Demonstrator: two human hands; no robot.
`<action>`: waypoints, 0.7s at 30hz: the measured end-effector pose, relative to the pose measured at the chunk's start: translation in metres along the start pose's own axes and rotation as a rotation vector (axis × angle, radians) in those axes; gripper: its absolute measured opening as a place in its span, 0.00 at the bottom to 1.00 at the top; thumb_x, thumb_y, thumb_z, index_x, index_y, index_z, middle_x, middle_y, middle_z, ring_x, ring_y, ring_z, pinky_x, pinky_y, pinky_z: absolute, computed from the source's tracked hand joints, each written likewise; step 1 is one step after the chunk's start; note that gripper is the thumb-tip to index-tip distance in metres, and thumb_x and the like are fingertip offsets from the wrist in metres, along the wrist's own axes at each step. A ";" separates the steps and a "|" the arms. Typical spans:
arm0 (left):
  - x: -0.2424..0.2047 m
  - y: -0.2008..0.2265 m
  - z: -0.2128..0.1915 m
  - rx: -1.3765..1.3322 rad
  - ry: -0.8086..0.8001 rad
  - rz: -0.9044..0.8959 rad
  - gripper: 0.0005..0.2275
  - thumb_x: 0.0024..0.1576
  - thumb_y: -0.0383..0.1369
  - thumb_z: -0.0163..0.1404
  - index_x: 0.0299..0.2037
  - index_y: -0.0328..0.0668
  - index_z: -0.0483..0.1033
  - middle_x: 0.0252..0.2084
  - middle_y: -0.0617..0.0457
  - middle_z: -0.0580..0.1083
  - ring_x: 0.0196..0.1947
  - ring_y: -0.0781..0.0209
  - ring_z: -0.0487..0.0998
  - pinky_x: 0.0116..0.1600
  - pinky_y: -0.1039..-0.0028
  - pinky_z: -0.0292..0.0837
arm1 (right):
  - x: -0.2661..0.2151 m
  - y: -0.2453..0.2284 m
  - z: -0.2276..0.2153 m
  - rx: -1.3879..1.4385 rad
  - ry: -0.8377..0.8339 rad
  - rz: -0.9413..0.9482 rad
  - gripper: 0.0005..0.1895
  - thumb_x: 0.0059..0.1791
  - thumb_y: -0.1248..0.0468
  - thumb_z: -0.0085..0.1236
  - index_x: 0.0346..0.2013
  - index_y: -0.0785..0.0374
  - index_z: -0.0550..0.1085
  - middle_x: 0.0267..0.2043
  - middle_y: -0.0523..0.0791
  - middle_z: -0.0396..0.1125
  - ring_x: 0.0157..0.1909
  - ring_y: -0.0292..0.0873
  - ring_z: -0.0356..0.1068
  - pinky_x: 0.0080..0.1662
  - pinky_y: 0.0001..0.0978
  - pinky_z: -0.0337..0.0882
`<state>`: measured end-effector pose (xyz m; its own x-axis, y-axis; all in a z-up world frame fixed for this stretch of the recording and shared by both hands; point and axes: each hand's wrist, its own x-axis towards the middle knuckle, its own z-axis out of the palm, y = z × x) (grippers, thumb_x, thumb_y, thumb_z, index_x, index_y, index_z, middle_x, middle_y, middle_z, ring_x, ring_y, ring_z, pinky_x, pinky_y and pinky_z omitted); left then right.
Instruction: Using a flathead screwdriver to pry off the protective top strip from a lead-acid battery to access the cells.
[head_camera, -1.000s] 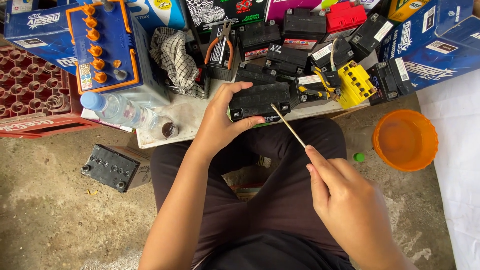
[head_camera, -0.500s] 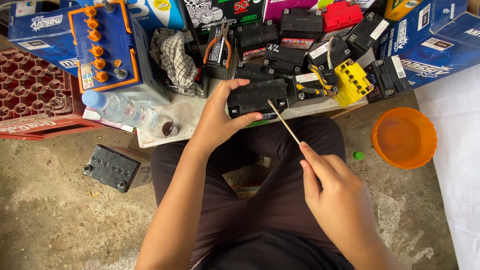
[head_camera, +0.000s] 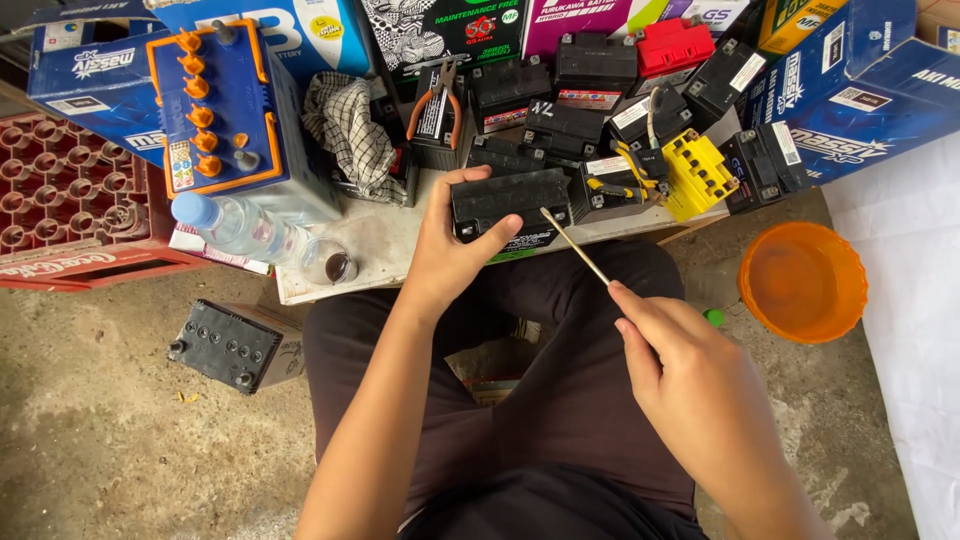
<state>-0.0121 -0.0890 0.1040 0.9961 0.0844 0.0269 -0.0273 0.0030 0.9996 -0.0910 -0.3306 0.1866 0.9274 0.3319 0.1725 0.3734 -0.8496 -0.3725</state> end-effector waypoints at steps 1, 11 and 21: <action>-0.001 0.003 0.005 -0.001 0.000 0.000 0.22 0.53 0.39 0.61 0.56 0.52 0.66 0.64 0.49 0.68 0.62 0.60 0.71 0.65 0.72 0.69 | 0.000 -0.001 0.000 -0.001 0.000 0.000 0.18 0.52 0.65 0.55 0.57 0.57 0.77 0.44 0.39 0.74 0.37 0.43 0.74 0.35 0.42 0.73; 0.000 -0.007 0.007 0.006 0.074 -0.056 0.22 0.51 0.38 0.63 0.53 0.50 0.66 0.52 0.55 0.70 0.50 0.66 0.72 0.55 0.76 0.71 | -0.005 -0.007 0.010 0.007 0.052 0.005 0.18 0.52 0.65 0.56 0.58 0.57 0.76 0.45 0.39 0.74 0.37 0.42 0.74 0.35 0.40 0.73; 0.004 -0.008 0.001 -0.011 -0.003 -0.109 0.26 0.50 0.39 0.63 0.56 0.50 0.63 0.53 0.53 0.70 0.52 0.65 0.73 0.57 0.74 0.74 | -0.012 -0.011 0.027 0.047 0.090 -0.011 0.19 0.52 0.67 0.57 0.59 0.63 0.75 0.44 0.41 0.73 0.35 0.40 0.74 0.32 0.34 0.73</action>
<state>-0.0082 -0.0893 0.0962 0.9935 0.0796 -0.0815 0.0800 0.0228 0.9965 -0.1052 -0.3146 0.1642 0.9182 0.3008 0.2576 0.3860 -0.8254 -0.4120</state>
